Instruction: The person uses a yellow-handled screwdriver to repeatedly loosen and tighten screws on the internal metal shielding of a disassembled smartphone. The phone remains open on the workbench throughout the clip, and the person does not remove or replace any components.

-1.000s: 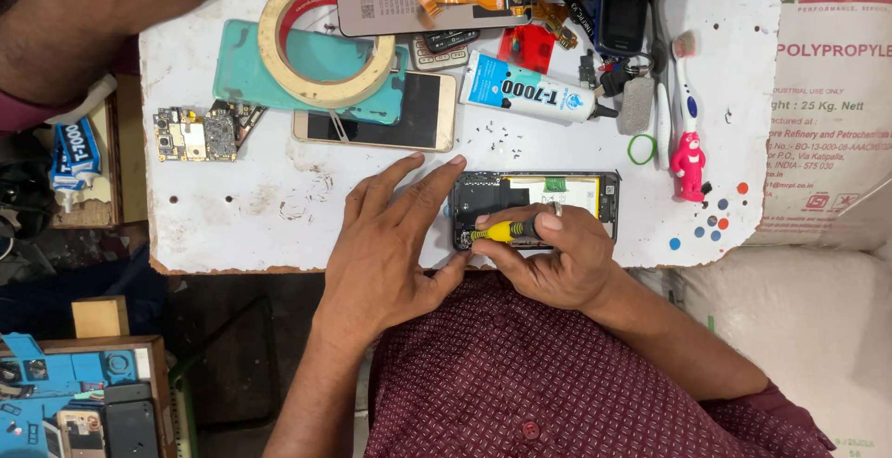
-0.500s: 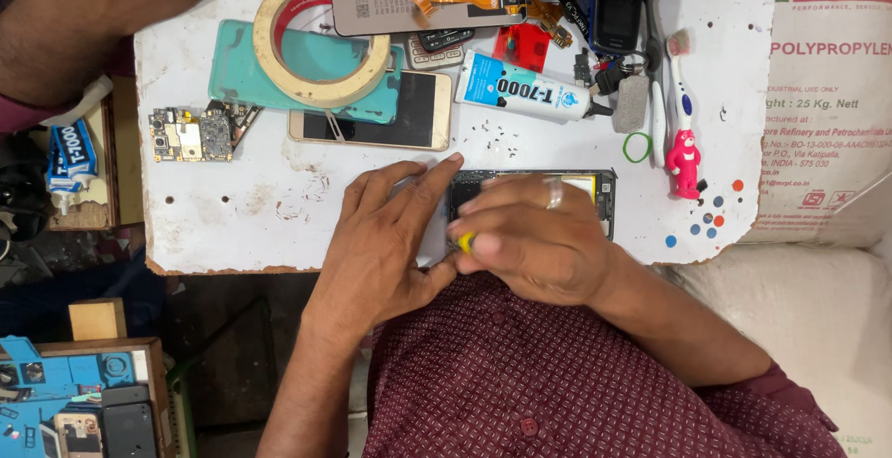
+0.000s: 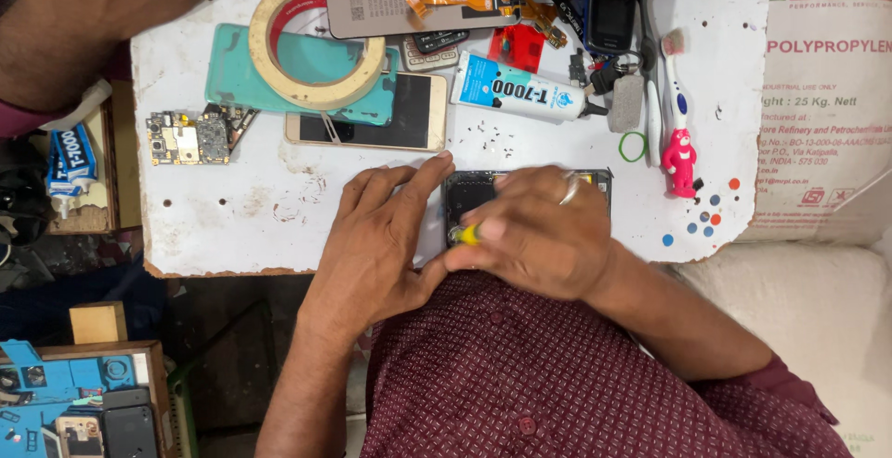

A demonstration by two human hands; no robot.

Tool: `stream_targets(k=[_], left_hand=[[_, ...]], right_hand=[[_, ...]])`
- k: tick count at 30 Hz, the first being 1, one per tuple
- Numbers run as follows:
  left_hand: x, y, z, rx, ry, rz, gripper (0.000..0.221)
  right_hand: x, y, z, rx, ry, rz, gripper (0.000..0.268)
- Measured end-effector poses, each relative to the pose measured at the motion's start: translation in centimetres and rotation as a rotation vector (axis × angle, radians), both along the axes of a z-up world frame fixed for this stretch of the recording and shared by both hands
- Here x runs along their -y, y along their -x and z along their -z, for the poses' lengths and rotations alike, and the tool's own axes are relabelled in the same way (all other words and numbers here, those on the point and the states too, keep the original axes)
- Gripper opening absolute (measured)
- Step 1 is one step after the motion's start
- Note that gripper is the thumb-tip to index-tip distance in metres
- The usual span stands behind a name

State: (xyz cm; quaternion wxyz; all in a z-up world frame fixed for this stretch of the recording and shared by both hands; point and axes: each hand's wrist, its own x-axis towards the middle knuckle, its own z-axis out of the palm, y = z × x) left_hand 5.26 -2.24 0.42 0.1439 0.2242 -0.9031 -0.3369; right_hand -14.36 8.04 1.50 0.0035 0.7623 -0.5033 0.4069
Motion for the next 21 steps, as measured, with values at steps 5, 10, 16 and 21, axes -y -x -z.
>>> stream_targets(k=[5, 10, 16, 21], left_hand=[[0.1, -0.1, -0.3, -0.016, 0.003, 0.019, 0.096], [0.0, -0.1, -0.3, -0.04, -0.044, 0.002, 0.095], [0.1, 0.1, -0.3, -0.043, -0.029, 0.0, 0.101], [0.0, 0.2, -0.3, -0.016, -0.026, -0.005, 0.099]], right_hand=[[0.6, 0.0, -1.1, 0.078, -0.042, -0.178, 0.076], [-0.1, 0.3, -0.1, -0.029, -0.003, -0.068, 0.077], [-0.4, 0.5, 1.2, 0.031, -0.011, -0.053, 0.078], [0.7, -0.2, 0.5, 0.084, 0.054, -0.051, 0.08]])
